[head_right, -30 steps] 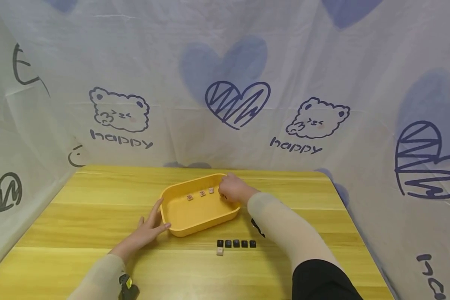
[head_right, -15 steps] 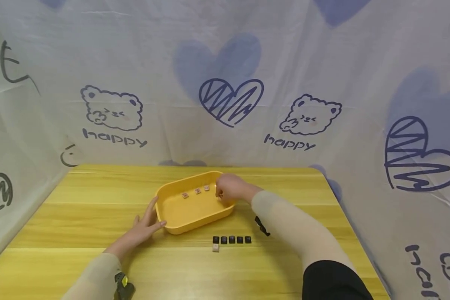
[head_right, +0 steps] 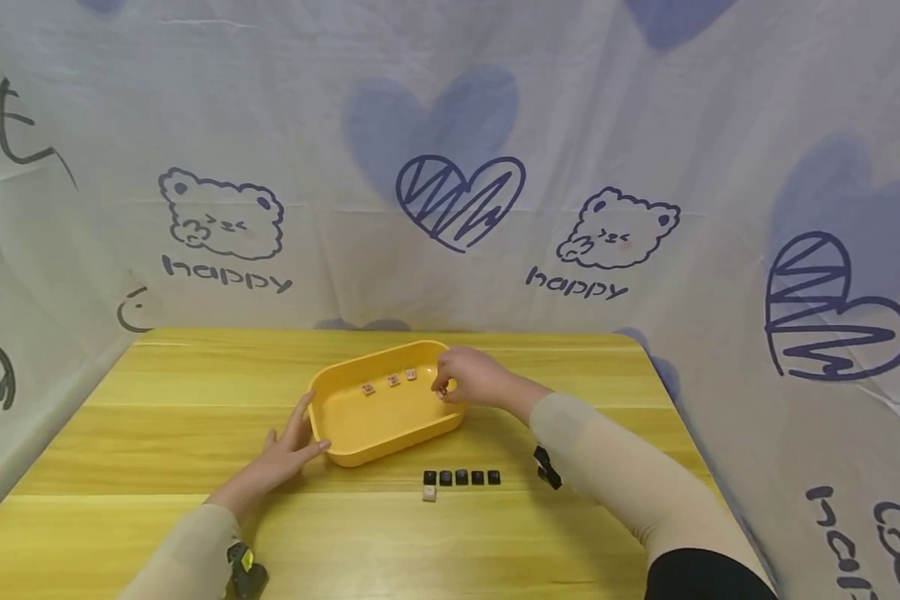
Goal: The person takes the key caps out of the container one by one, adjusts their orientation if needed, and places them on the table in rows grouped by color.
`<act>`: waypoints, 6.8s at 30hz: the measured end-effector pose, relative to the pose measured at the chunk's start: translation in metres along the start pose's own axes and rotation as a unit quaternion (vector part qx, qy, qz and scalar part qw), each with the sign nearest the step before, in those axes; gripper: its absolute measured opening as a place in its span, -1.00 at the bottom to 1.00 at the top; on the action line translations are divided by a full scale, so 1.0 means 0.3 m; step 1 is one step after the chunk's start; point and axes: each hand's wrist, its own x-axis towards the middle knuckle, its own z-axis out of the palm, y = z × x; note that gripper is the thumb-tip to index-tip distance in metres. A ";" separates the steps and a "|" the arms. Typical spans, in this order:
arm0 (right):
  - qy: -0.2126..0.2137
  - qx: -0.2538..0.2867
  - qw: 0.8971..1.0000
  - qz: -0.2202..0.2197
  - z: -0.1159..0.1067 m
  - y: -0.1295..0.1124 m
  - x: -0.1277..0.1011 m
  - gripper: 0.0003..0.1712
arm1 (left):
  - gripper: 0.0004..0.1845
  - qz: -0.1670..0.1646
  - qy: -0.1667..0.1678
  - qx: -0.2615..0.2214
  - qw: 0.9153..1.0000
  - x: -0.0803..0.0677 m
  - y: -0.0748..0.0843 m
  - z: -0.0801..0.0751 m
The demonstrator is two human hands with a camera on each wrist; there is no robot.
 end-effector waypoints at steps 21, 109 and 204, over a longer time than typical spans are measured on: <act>0.112 0.094 0.986 0.081 0.046 -0.089 -0.200 -0.80 | -0.03 0.008 0.001 -0.003 1.000 0.003 0.001 0.005; 0.104 0.134 0.972 0.165 0.266 -0.238 -0.296 -0.76 | -0.04 0.007 0.001 -0.007 1.000 -0.004 0.017 -0.012; -0.048 0.173 0.970 0.162 0.189 0.009 0.197 -0.88 | -0.04 -0.008 -0.003 -0.013 1.000 -0.019 0.026 -0.007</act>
